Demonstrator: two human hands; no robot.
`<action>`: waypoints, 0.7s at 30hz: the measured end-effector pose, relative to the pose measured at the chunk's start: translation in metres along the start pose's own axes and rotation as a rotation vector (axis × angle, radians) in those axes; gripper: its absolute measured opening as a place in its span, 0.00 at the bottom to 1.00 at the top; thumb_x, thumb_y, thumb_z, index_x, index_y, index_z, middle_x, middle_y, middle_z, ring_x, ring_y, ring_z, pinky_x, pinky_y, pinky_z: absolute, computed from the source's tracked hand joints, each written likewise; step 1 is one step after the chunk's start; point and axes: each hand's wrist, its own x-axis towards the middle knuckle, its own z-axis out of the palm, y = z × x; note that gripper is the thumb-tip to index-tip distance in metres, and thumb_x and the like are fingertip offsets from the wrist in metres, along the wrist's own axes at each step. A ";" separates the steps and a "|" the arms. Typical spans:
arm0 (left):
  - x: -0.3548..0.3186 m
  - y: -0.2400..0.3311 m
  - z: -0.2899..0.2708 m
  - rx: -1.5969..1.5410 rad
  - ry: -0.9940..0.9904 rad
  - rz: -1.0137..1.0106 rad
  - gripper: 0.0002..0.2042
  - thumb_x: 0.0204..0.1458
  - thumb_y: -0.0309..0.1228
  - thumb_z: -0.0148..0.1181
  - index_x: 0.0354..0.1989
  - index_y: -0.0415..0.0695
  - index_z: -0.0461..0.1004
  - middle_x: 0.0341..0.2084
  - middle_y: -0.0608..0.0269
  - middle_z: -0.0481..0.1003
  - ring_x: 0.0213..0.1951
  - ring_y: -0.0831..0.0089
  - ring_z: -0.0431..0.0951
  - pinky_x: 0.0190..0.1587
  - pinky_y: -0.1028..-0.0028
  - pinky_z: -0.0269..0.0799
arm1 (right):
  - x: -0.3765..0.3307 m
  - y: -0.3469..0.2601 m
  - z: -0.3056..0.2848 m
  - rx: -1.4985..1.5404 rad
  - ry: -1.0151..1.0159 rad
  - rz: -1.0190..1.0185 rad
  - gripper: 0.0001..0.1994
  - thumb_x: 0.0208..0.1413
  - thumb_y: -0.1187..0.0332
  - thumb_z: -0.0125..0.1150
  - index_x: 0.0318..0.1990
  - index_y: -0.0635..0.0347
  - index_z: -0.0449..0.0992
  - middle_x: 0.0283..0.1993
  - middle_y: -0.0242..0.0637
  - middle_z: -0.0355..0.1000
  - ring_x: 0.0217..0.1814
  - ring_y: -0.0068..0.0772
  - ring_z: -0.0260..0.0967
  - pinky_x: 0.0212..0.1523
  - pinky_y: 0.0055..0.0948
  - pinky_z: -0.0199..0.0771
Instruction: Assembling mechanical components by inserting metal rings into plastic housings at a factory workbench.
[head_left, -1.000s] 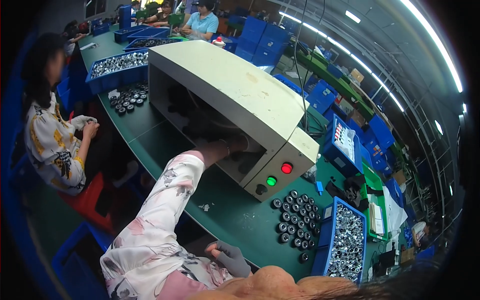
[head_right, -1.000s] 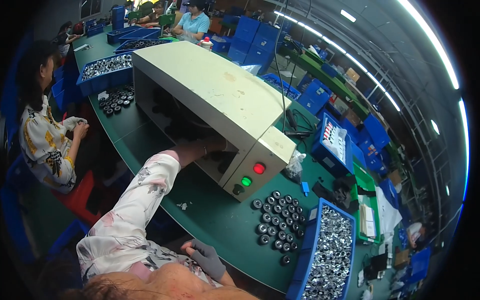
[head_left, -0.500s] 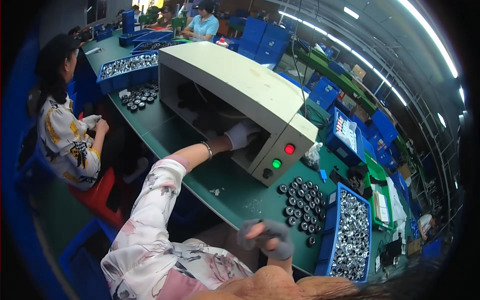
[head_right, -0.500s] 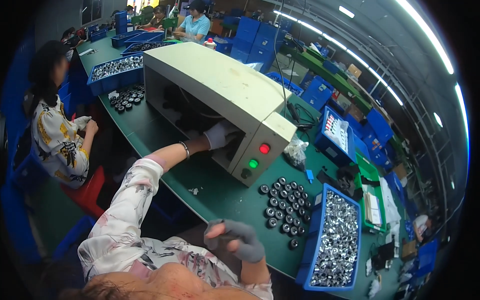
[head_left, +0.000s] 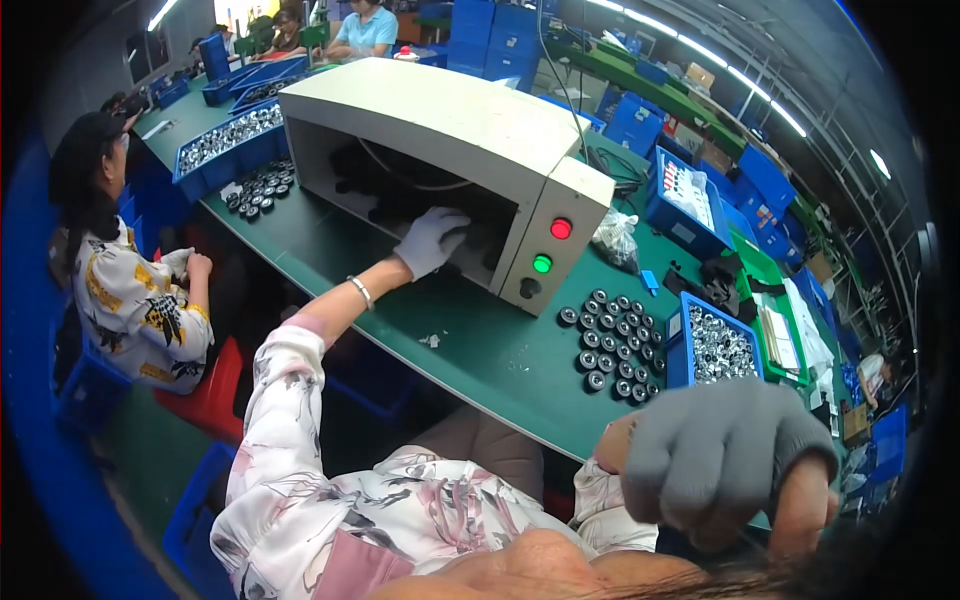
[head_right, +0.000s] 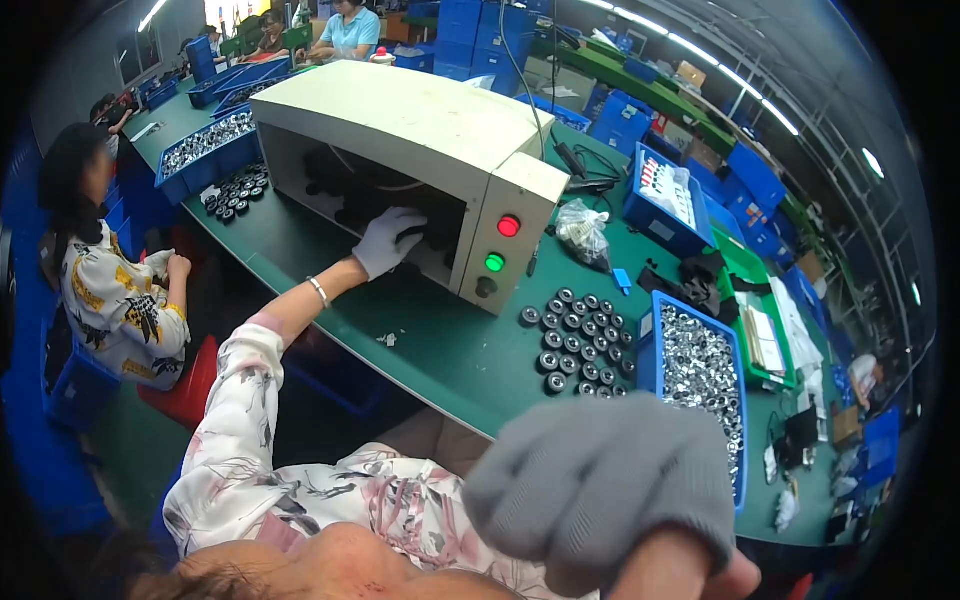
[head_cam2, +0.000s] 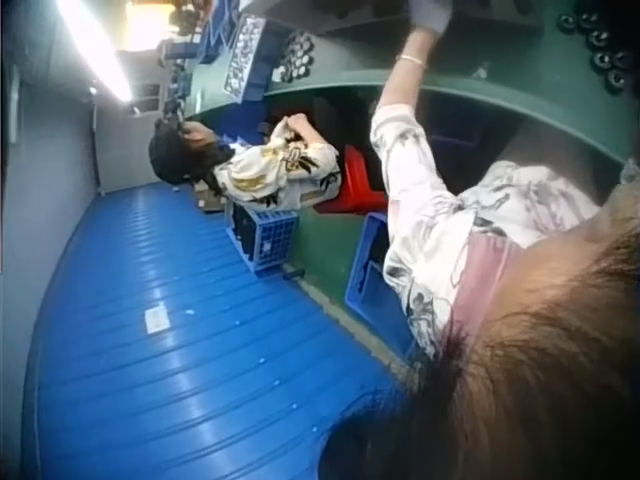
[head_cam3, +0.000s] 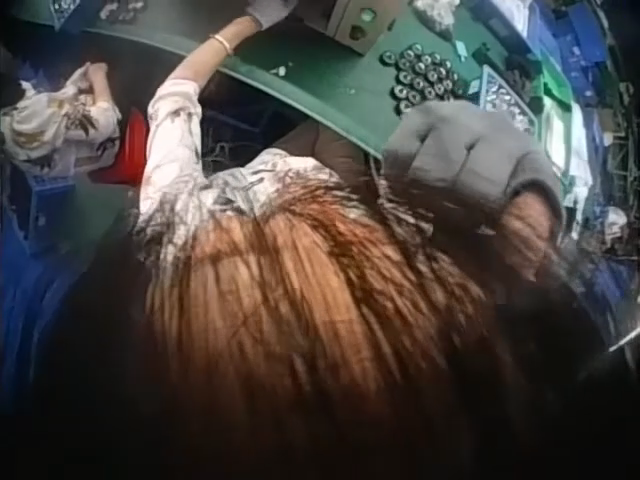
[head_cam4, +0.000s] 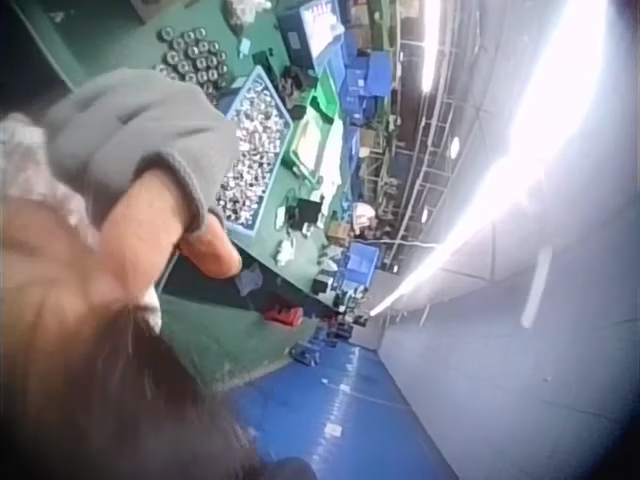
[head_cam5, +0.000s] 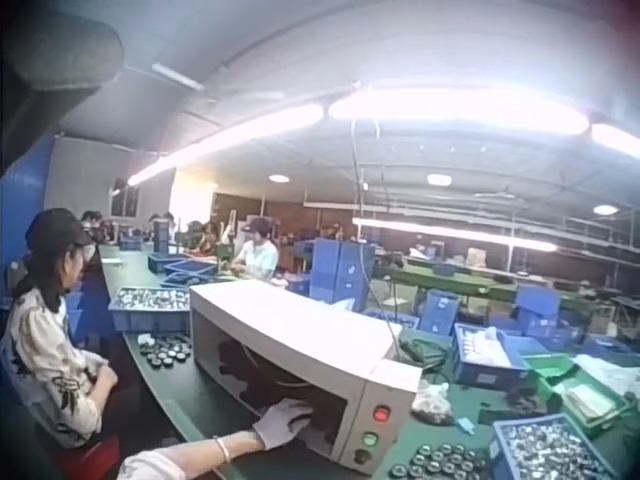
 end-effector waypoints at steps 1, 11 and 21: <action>-0.008 0.002 -0.007 -0.018 0.033 -0.051 0.13 0.49 0.24 0.66 0.45 0.43 0.79 0.42 0.50 0.77 0.45 0.48 0.76 0.48 0.56 0.75 | 0.001 0.000 -0.003 0.072 -0.056 -0.061 0.11 0.67 0.65 0.49 0.35 0.56 0.77 0.14 0.37 0.64 0.13 0.31 0.56 0.17 0.35 0.60; -0.052 0.020 -0.012 0.171 -0.359 -0.082 0.17 0.49 0.28 0.63 0.50 0.45 0.78 0.49 0.44 0.72 0.50 0.44 0.71 0.53 0.55 0.70 | -0.049 -0.002 -0.002 0.162 -0.253 -0.116 0.06 0.59 0.74 0.50 0.32 0.66 0.70 0.20 0.49 0.68 0.19 0.45 0.67 0.22 0.55 0.73; -0.037 0.039 0.011 0.196 -0.363 -0.165 0.20 0.49 0.28 0.61 0.53 0.45 0.76 0.45 0.44 0.70 0.48 0.44 0.71 0.49 0.53 0.71 | -0.107 0.061 0.002 -0.035 -0.184 0.151 0.23 0.60 0.57 0.58 0.47 0.75 0.72 0.32 0.49 0.72 0.26 0.44 0.68 0.28 0.43 0.67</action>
